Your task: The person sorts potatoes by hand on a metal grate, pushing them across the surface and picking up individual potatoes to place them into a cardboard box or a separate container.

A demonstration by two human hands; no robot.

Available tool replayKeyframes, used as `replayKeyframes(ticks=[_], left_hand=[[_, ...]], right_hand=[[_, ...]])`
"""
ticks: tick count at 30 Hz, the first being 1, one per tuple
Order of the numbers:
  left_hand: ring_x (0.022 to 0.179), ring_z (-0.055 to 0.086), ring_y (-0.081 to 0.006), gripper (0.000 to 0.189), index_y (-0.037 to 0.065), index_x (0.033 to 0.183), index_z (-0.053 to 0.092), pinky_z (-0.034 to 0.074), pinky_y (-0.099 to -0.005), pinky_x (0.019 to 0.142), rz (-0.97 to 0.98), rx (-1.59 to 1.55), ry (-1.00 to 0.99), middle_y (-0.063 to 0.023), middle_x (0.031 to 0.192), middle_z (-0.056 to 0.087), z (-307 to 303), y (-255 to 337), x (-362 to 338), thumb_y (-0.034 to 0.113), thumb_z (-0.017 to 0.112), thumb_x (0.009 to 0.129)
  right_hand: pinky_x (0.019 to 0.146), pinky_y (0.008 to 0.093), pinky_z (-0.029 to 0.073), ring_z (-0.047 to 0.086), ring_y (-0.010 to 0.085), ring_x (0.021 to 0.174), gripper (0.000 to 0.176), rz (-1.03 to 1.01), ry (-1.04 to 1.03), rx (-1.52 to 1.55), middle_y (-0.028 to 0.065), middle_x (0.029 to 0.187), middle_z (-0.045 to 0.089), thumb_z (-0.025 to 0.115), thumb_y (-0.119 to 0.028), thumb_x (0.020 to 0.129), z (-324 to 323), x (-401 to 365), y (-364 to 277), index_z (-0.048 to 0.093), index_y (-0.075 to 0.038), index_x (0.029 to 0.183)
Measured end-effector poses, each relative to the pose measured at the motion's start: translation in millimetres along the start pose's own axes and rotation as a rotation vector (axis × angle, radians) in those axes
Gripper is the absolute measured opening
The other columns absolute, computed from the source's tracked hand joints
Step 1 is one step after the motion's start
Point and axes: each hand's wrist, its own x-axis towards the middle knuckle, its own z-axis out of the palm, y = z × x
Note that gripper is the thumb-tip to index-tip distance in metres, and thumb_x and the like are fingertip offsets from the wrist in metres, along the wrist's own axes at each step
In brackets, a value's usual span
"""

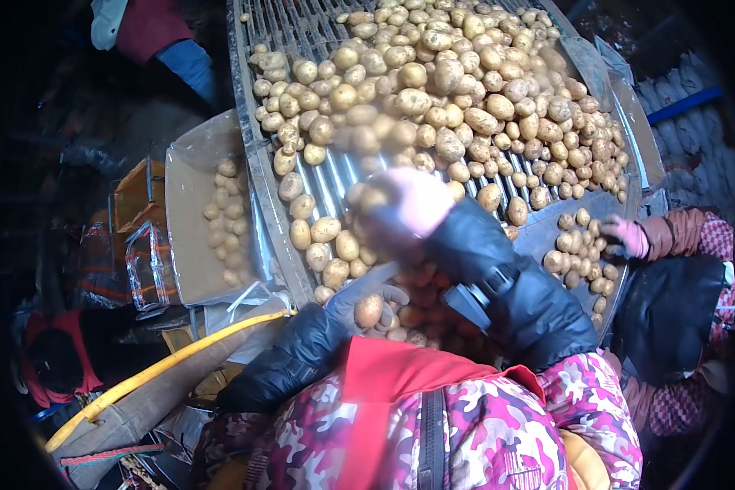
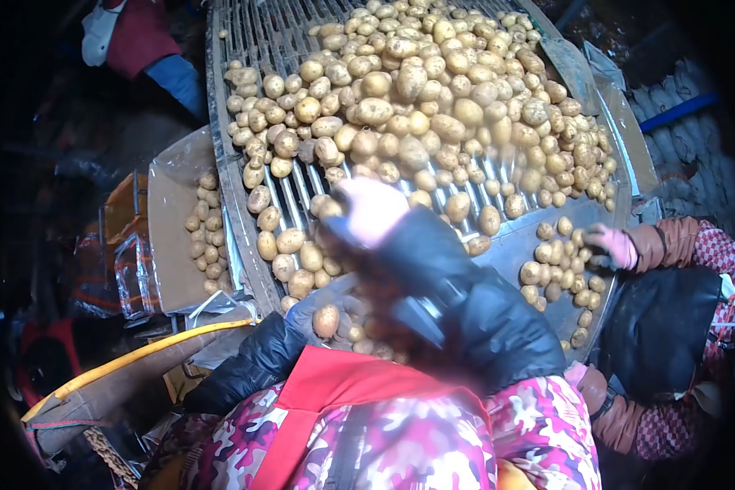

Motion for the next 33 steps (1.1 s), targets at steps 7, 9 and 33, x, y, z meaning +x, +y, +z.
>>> replayKeyframes(ticks=[7, 9, 33], left_hand=[[0.092, 0.065, -0.0206, 0.070, 0.008, 0.144, 0.053, 0.057, -0.0337, 0.077, 0.018, -0.187, 0.096, -0.0099, 0.108, 0.066, 44.9, 18.6, -9.1, 0.059, 0.062, 0.098], [0.100, 0.067, -0.0228, 0.063, 0.007, 0.144, 0.053, 0.057, -0.0399, 0.091, -0.015, -0.334, 0.100, -0.0108, 0.112, 0.065, 52.0, 28.5, -14.4, 0.042, 0.071, 0.094], [0.136, 0.055, -0.0415, 0.075, 0.007, 0.159, 0.033, 0.051, -0.0536, 0.112, 0.203, -0.577, 0.091, -0.0264, 0.156, 0.046, 56.7, 19.7, -21.6, 0.059, 0.047, 0.107]], right_hand=[[0.096, 0.0491, 0.055, 0.070, 0.0406, 0.109, 0.059, -0.036, -0.042, -0.068, 0.0237, 0.120, 0.070, 0.071, -0.043, 0.089, -36.3, -41.1, -5.0, 0.065, -0.009, 0.136], [0.079, 0.0462, 0.058, 0.072, 0.0365, 0.091, 0.057, -0.079, 0.428, -0.206, 0.0184, 0.104, 0.070, 0.077, -0.042, 0.088, -49.5, 8.1, 21.9, 0.063, -0.013, 0.135], [0.090, 0.0433, 0.057, 0.072, 0.0346, 0.105, 0.053, 0.030, 0.176, 0.038, 0.0212, 0.118, 0.072, 0.074, -0.039, 0.092, -3.4, -97.4, 25.8, 0.066, -0.007, 0.134]])
